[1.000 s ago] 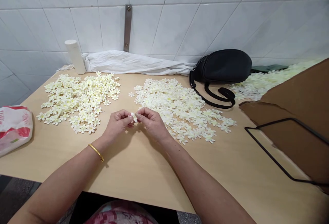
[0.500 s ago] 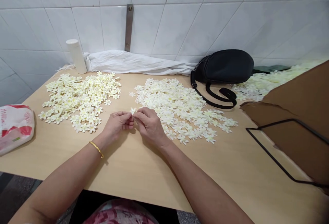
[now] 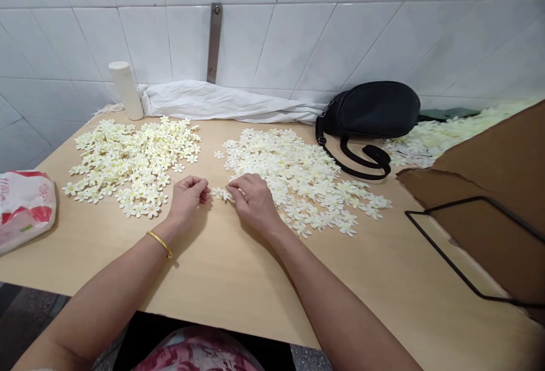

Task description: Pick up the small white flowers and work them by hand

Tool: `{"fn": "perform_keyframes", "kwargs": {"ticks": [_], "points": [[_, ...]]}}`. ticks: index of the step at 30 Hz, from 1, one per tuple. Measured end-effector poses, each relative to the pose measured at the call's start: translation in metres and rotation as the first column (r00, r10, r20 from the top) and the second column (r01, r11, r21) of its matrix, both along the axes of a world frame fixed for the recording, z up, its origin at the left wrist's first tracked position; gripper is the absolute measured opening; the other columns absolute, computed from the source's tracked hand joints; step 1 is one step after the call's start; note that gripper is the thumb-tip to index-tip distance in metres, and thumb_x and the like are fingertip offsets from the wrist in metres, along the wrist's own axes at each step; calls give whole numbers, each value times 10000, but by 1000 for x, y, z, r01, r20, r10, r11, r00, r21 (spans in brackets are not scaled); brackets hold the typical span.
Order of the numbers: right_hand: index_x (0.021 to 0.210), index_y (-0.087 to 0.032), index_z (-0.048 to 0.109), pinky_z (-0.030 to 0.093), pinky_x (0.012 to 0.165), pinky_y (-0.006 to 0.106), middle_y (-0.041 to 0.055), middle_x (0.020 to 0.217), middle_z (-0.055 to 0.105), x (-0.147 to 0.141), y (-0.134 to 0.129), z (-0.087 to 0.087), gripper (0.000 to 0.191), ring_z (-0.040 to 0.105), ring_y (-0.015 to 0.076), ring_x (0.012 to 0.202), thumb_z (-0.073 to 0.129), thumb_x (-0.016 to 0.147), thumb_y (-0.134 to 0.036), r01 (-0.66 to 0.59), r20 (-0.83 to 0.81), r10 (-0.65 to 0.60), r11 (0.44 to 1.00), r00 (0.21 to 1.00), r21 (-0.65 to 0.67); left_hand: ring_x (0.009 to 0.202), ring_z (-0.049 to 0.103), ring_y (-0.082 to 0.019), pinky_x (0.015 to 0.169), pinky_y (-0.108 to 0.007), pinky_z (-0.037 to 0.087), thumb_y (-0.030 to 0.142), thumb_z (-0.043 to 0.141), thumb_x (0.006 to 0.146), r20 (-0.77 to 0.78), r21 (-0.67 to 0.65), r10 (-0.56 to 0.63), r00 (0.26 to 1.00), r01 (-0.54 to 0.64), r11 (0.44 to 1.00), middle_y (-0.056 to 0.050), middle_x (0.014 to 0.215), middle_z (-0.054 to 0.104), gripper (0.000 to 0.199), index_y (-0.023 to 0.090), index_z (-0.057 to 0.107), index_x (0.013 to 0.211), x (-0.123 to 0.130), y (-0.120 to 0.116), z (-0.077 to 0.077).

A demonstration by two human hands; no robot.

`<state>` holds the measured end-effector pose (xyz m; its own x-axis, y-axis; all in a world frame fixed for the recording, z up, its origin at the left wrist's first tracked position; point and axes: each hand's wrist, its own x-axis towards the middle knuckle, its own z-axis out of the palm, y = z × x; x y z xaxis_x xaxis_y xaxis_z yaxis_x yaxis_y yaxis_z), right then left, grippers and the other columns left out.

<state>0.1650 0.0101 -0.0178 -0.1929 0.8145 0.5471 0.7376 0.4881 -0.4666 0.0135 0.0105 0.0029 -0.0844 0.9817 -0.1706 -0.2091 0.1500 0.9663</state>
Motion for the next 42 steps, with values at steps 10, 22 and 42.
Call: {"fn": "perform_keyframes", "kwargs": {"ticks": [10,22,42], "points": [[675,-184,539,332,705,340,50,732,558,0,0,4,151,449,191,768,447,787,-143,7,-18,-9,998,1000,-66,461,439,-54,493,-200,355,238,601,671,-134,96,-34,990,47,994,8,516,520,163,140,545,554,2,-3,-2],[677,-181,517,338,556,247,-20,621,479,-4,-6,12,137,421,116,583,463,782,-252,-214,-497,43,932,867,-292,528,521,-88,556,-236,417,257,696,605,137,46,-263,955,259,965,-23,578,568,170,118,599,626,5,-7,0],[779,-161,572,397,644,275,80,751,562,-8,-13,7,224,509,178,699,367,788,-71,-108,112,112,993,987,-41,516,530,-102,572,-265,438,211,647,643,73,20,-273,959,272,962,-49,569,591,117,113,610,590,5,-8,-1]]}}
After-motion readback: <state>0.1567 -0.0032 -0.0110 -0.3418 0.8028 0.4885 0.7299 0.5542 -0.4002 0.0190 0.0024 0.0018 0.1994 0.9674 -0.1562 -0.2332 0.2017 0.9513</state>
